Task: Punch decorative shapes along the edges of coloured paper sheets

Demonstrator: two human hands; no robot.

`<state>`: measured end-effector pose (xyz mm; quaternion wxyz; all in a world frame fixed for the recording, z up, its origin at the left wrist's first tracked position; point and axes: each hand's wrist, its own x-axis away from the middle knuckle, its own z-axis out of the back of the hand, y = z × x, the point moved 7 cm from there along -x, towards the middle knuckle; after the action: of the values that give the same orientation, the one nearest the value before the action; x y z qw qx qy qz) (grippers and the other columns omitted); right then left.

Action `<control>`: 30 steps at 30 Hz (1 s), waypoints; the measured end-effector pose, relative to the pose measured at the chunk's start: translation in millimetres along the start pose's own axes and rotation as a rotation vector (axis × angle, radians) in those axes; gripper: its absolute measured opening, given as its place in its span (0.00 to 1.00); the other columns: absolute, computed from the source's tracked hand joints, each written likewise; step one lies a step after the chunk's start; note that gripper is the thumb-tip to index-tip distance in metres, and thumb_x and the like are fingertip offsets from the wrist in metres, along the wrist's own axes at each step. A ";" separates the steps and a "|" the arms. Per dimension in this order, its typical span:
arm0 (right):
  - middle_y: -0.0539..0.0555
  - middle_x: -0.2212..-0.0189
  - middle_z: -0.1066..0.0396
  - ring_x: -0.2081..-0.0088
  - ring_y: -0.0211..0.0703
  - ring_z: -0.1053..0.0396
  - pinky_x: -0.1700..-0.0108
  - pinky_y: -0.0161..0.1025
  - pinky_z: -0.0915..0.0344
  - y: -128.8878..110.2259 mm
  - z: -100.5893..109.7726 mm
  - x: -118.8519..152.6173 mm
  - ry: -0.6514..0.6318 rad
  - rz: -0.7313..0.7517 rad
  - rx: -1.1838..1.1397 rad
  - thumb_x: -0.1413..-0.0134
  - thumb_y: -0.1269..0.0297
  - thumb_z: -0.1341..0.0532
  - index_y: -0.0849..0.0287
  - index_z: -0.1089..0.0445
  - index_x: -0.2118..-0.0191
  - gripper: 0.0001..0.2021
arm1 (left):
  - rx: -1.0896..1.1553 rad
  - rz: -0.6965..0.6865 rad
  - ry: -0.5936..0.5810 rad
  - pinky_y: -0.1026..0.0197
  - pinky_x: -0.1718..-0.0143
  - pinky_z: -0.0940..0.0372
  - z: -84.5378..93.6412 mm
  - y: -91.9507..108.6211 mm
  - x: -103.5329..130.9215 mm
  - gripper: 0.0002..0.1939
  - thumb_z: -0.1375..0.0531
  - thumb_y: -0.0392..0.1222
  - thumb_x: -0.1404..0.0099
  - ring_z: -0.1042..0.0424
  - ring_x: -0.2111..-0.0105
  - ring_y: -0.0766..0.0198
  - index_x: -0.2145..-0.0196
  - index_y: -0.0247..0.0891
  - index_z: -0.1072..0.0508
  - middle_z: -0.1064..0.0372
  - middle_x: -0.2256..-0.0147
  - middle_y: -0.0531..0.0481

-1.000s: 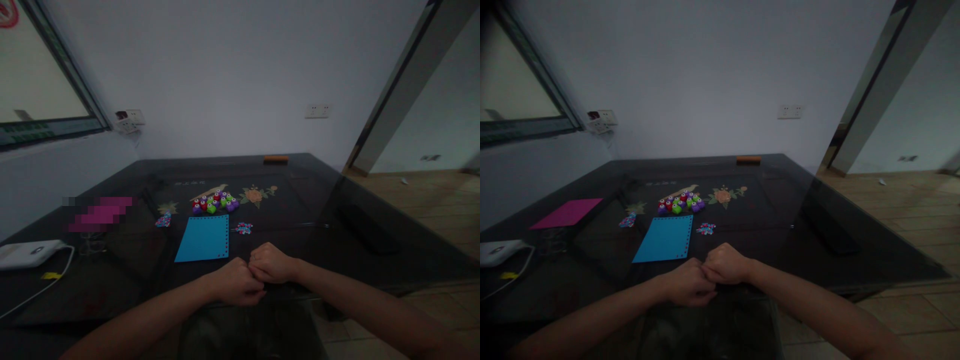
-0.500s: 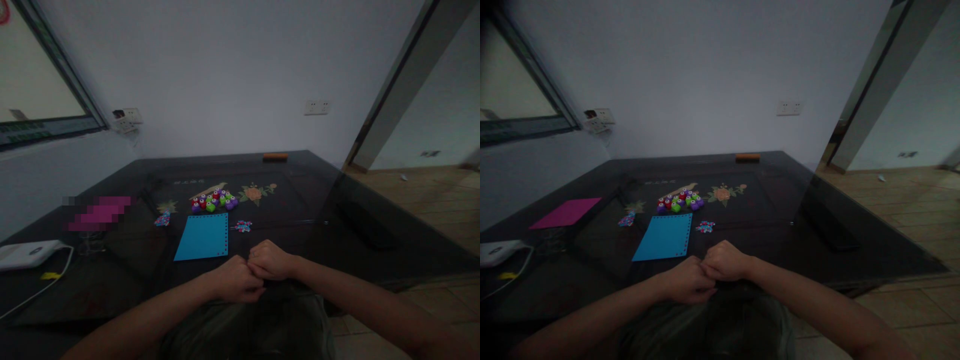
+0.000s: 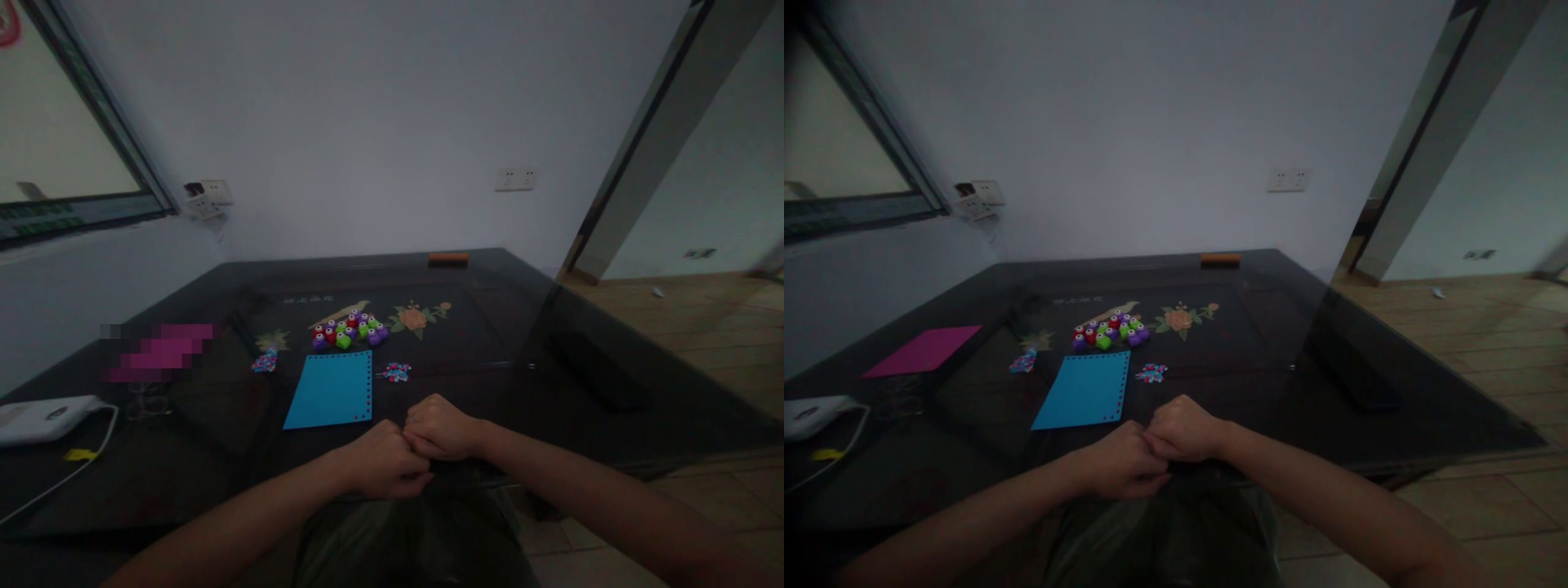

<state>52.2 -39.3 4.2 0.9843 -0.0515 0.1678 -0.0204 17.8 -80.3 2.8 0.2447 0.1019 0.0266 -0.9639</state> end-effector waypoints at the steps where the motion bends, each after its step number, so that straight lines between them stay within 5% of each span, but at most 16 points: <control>1: 0.51 0.81 0.33 0.77 0.36 0.40 0.72 0.35 0.47 -0.2 -0.3 0.1 0.003 0.006 0.000 0.40 0.67 0.54 0.59 0.39 0.80 0.18 | 0.000 -0.001 0.002 0.62 0.82 0.49 0.3 0.1 0.2 0.13 0.45 0.40 0.39 0.33 0.82 0.68 0.81 0.39 0.32 0.31 0.83 0.56; 30: 0.51 0.80 0.33 0.77 0.36 0.40 0.72 0.35 0.48 2.5 -1.6 -0.4 -0.018 -0.013 0.032 0.39 0.66 0.54 0.60 0.37 0.79 0.18 | -0.021 0.001 0.002 0.63 0.82 0.48 1.7 0.6 0.1 0.13 0.46 0.41 0.38 0.35 0.83 0.67 0.80 0.39 0.33 0.33 0.84 0.55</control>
<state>51.4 -36.9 2.5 0.9862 -0.0372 0.1584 -0.0293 17.7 -81.0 4.4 0.2459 0.1004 0.0368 -0.9634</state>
